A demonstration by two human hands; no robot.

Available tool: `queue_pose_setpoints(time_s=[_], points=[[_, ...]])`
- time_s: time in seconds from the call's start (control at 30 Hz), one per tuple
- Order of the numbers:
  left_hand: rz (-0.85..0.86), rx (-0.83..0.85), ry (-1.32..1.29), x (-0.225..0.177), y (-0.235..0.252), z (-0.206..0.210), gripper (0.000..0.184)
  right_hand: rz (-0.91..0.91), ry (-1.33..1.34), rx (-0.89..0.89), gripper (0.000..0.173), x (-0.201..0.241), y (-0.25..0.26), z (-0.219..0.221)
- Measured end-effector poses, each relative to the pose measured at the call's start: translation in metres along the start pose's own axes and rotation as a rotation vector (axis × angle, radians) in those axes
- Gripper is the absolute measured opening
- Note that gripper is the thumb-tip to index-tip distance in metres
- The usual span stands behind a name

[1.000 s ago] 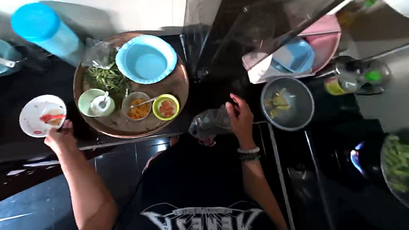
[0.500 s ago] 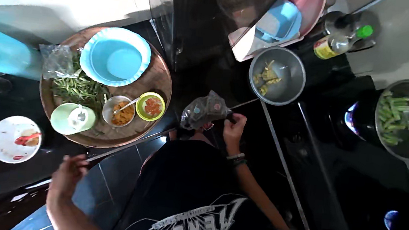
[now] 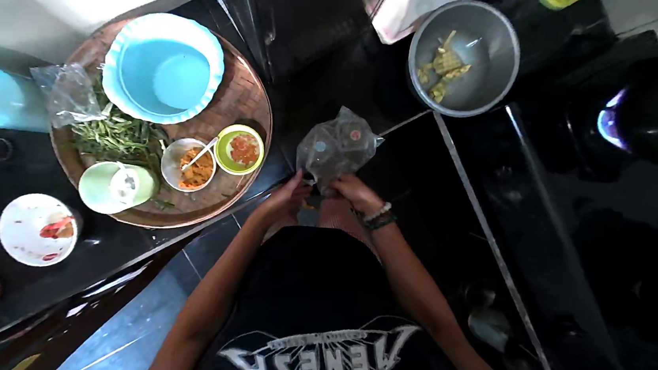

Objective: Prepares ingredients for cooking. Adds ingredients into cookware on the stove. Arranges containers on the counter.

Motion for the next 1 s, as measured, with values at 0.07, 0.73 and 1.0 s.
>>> queue_pose_setpoints(time_s=[0.07,0.73,1.0], points=[[0.027,-0.054,-0.023,-0.02,-0.006,0.013,0.068,-0.138,0.007,0.004,0.031,0.028,-0.028,-0.005],[0.478,-0.53,0.095,-0.021,-0.1,0.056,0.068,-0.647,-0.225,-0.056,0.043,0.176,-0.019,-0.079],[-0.224,-0.591,0.346,0.289,-0.052,0.043,0.056,-0.345,-0.149,-0.186,0.04,-0.092,-0.002,-0.1]])
Point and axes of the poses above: each hand's wrist, its own y-axis towards the middle knuckle, its own z-axis out of the palm, x = y × z, the point moved 7 cm from there along y, towards the middle knuckle, and after that the axes turned 5 degrees about y, right-handed, at the moved point
